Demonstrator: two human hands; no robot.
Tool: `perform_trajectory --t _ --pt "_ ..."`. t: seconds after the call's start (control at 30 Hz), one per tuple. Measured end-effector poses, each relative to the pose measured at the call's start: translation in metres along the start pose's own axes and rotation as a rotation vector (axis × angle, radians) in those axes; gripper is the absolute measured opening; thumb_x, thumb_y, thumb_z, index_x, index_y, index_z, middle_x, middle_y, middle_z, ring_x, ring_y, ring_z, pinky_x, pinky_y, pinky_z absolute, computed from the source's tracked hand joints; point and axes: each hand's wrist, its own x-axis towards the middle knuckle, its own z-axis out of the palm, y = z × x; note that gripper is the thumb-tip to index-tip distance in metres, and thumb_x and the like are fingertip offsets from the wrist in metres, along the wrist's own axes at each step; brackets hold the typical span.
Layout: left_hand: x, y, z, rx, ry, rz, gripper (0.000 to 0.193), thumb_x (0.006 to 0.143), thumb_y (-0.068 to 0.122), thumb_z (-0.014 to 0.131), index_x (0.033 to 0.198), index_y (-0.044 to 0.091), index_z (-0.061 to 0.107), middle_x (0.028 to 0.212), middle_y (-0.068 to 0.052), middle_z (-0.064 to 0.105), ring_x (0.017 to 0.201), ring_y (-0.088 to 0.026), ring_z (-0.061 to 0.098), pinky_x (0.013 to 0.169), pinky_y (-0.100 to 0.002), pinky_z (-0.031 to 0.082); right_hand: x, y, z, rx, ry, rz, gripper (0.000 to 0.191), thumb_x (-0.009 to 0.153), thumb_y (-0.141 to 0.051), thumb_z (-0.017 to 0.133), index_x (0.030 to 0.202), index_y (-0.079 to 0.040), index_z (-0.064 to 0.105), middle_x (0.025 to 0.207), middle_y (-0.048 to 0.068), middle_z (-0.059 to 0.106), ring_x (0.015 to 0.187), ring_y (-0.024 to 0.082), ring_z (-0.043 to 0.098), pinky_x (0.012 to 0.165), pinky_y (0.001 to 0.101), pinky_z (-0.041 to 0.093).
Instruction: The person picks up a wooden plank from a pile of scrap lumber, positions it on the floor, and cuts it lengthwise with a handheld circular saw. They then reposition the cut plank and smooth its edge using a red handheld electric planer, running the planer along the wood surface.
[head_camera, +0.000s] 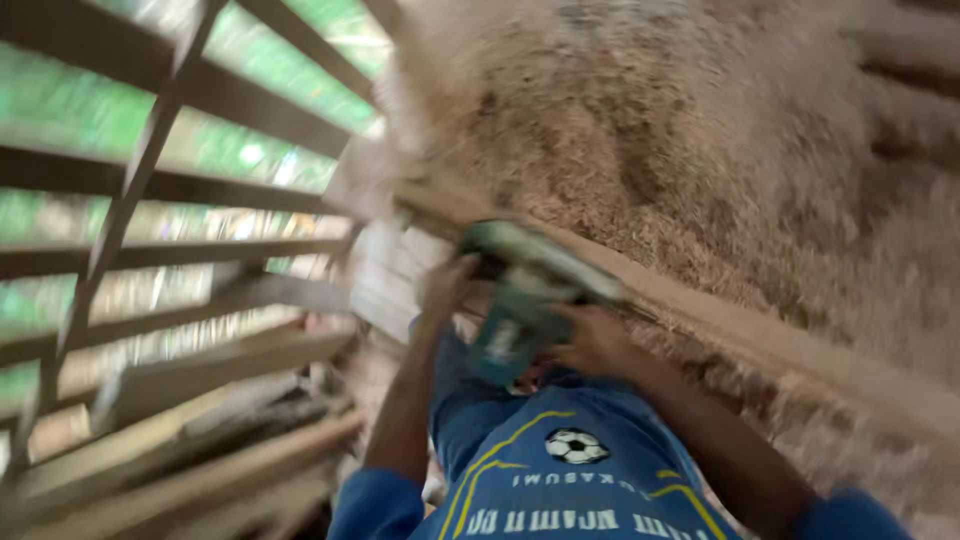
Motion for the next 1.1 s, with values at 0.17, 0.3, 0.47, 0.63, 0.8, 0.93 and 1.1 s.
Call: perform_trajectory --t 0.17,0.3,0.47,0.63,0.8,0.93,1.1 --pt "-0.073 0.063 0.083 0.058 0.230 0.073 0.040 0.101 0.035 0.068 0.099 -0.005 0.065 0.083 -0.014 0.063 0.073 -0.020 0.063 0.069 -0.037 0.051 -0.131 0.021 -0.082 -0.078 -0.077 0.501 0.062 0.080 -0.037 0.073 0.138 -0.016 0.064 0.075 0.017 0.077 0.062 0.031 0.074 0.063 0.0458 0.061" --pt "-0.115 0.066 0.105 -0.508 0.425 -0.158 0.036 0.089 0.034 0.070 0.113 0.009 0.064 0.092 -0.004 0.069 0.076 -0.015 0.069 0.064 -0.039 0.058 -0.223 0.050 -0.119 -0.144 0.153 0.681 0.059 0.081 -0.038 0.075 0.131 -0.007 0.068 0.086 0.020 0.076 0.077 0.031 0.074 0.072 0.0475 0.060" --pt "-0.202 -0.008 0.119 0.087 0.678 -0.206 0.034 0.089 0.032 0.069 0.098 0.000 0.075 0.087 -0.020 0.076 0.083 -0.031 0.075 0.076 -0.044 0.057 -0.332 0.097 -0.143 0.189 0.476 0.950 0.034 0.093 -0.017 0.076 0.118 0.004 0.069 0.077 0.023 0.067 0.065 0.041 0.065 0.059 0.0592 0.053" --pt "-0.314 -0.073 0.177 0.206 0.657 -0.409 0.035 0.090 0.030 0.066 0.090 -0.003 0.078 0.081 -0.025 0.074 0.080 -0.037 0.074 0.082 -0.049 0.057 -0.420 0.124 -0.163 0.307 0.651 0.684 0.020 0.092 -0.008 0.070 0.105 0.007 0.064 0.072 0.018 0.063 0.064 0.033 0.061 0.063 0.0516 0.050" --pt "-0.410 -0.110 0.270 -0.394 0.715 -0.604 0.032 0.087 0.024 0.069 0.100 -0.005 0.072 0.079 -0.016 0.071 0.062 -0.025 0.068 0.057 -0.039 0.057 -0.502 0.109 -0.176 0.244 0.938 0.726 0.031 0.086 -0.003 0.073 0.112 -0.006 0.056 0.083 0.005 0.061 0.065 0.022 0.059 0.055 0.0422 0.046" --pt "-0.467 -0.124 0.348 -0.454 0.627 -0.656 0.034 0.087 0.022 0.069 0.106 -0.007 0.069 0.080 -0.017 0.072 0.060 -0.024 0.068 0.054 -0.035 0.055 -0.595 0.088 -0.192 0.404 0.882 0.531 0.008 0.091 0.003 0.068 0.097 0.002 0.064 0.077 0.007 0.063 0.059 0.019 0.059 0.053 0.0336 0.046" --pt "-0.521 -0.117 0.419 -0.344 0.525 -0.696 0.038 0.090 0.025 0.068 0.099 -0.012 0.071 0.077 -0.017 0.071 0.057 -0.025 0.067 0.054 -0.035 0.053 -0.691 0.086 -0.202 0.334 0.875 0.466 0.003 0.094 0.005 0.066 0.092 0.004 0.064 0.070 0.006 0.061 0.058 0.016 0.056 0.054 0.0295 0.044"
